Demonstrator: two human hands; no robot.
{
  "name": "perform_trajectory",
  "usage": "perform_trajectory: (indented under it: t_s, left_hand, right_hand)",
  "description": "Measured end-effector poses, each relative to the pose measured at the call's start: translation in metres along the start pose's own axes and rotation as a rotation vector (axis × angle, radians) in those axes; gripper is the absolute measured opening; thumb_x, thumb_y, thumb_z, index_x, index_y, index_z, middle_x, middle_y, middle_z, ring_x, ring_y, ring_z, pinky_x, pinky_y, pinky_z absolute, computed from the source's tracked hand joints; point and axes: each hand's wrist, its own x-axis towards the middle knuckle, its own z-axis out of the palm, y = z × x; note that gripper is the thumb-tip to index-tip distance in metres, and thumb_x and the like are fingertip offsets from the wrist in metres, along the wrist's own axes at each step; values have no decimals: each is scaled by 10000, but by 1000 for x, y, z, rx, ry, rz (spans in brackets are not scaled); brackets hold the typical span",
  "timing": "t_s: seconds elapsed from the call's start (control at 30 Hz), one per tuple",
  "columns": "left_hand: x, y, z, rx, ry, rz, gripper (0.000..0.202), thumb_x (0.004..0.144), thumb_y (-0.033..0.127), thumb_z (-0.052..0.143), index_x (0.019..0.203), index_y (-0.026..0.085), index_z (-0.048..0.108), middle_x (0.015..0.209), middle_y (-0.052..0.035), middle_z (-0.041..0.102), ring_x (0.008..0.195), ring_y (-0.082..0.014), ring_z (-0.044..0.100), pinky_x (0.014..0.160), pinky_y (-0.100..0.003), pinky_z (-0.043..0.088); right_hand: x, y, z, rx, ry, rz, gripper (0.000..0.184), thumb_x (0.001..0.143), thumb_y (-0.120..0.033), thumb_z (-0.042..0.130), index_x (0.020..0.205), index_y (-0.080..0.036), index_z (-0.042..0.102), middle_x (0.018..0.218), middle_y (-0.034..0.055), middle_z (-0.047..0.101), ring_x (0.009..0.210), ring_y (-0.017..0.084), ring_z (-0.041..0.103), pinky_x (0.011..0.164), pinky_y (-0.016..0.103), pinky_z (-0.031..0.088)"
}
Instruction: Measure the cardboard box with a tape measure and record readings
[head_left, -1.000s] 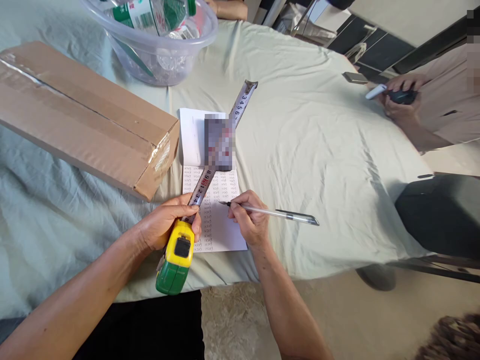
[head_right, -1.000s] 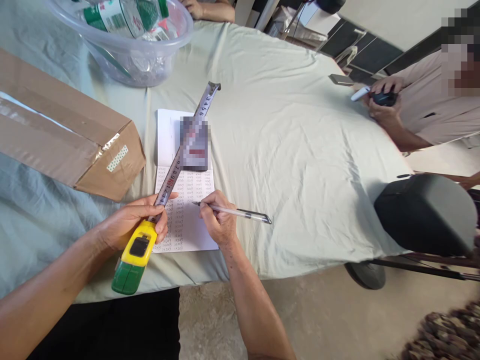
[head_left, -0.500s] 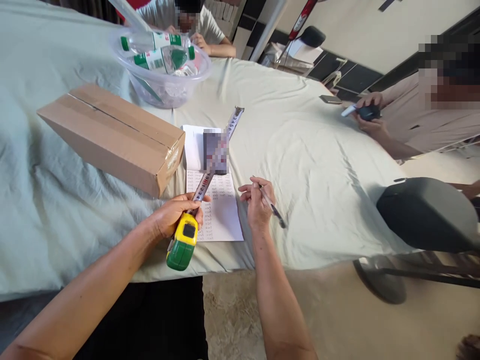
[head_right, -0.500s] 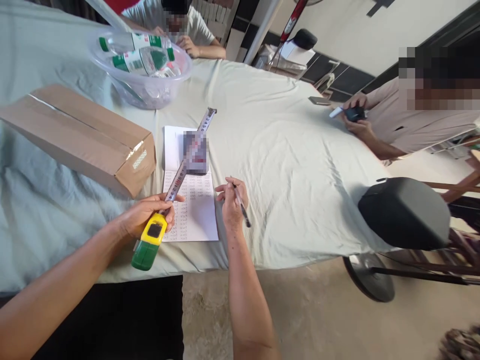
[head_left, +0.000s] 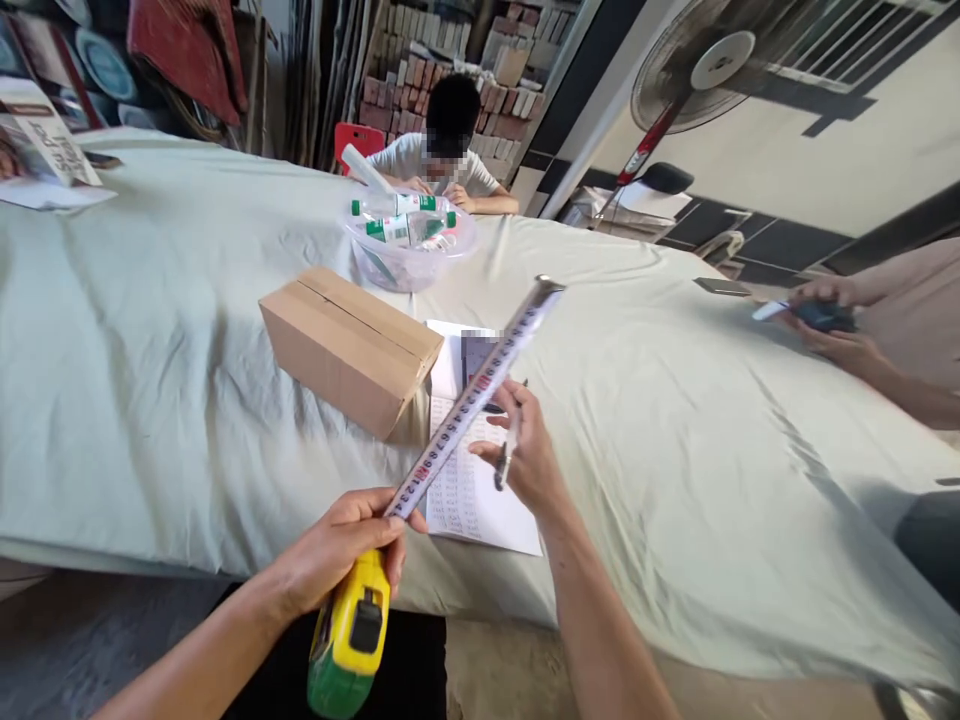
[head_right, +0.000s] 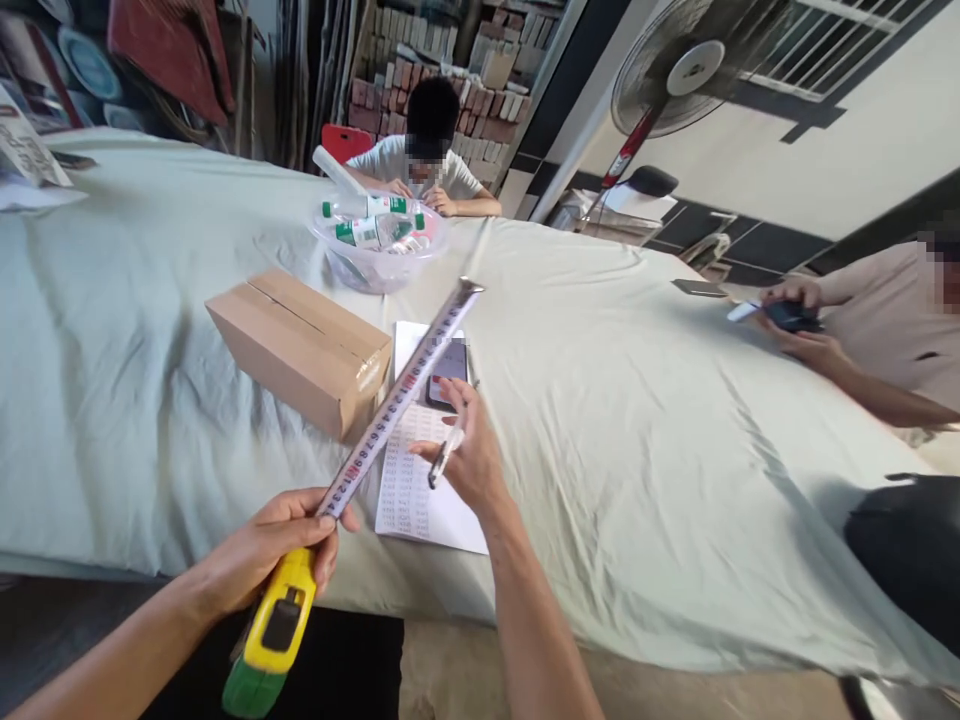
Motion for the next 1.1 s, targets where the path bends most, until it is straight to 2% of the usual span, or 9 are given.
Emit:
perform_trajectory:
  t_s: [0.07,0.17,0.27,0.37,0.43,0.53,0.67,0.83,1.1]
  left_hand:
    - [-12,-2,-8,-37,99,25,202,829,344,602,915,162,624,546,-1,590,475,-121,532,491,-226,400]
    - [-28,1,-19,-55,226,61,204,824,346,621,906,160,630,551,0,587,495,-121,535,507,-226,409]
    - [-40,7,-27,-38,311,75,205,831,353,620,904,162,633,557,-2,588,505,-122,535,509,-224,400]
    - [-49,11,-33,-17,345,70,195,850,348,604,918,168,635,571,-2,591,523,-125,542,536,-237,403]
    - [-55,9,-35,-13,359,69,195,859,353,594,922,174,636,581,0,591,532,-127,546,557,-247,407]
    - [-64,3,-39,-9,379,56,213,857,375,596,922,176,638,574,0,585,521,-127,534,551,-249,393]
    - [-81,-7,-45,26,397,11,230,868,386,579,934,176,644,574,-5,582,508,-122,506,514,-237,348]
    - [-97,-17,-46,53,412,-19,239,867,402,578,914,179,651,589,-7,578,535,-132,514,535,-244,367]
    - [-90,-35,-46,160,413,49,244,887,415,550,923,184,624,580,0,553,525,-121,489,529,-236,351]
  right_hand:
    - [11,-11,25,5,-45,-42,1175,547,-627,801,1462,-249,169,1508,221,330,1403,350,331,1023,534,432]
    - [23,-20,60,-23,-65,-92,1374,492,-633,817,1505,-260,-34,1561,221,196,1446,364,221,1099,571,340]
    - [27,-21,82,-42,-64,-195,1413,512,-621,813,1499,-275,-138,1582,202,134,1462,362,157,1127,591,272]
    - [27,-21,93,-31,-41,-260,1321,621,-567,791,1498,-280,-155,1577,192,169,1461,347,176,1127,594,270]
    - [26,-20,96,-1,-26,-232,1245,684,-518,773,1501,-289,-138,1565,184,213,1450,341,223,1096,591,333]
    - [25,-18,94,52,-18,-244,1219,698,-471,779,1501,-310,-123,1559,171,231,1438,335,258,1046,577,414]
    - [24,-17,82,-7,-32,-428,1175,715,-400,782,1506,-324,-83,1561,155,212,1434,338,262,1064,581,409]
    - [20,-19,74,-110,-48,-519,1094,729,-290,773,1511,-312,9,1565,131,202,1443,339,239,1107,571,387]
    - [15,-22,77,-87,-17,-528,1081,713,-269,784,1511,-296,54,1556,140,215,1437,337,249,1079,562,427]
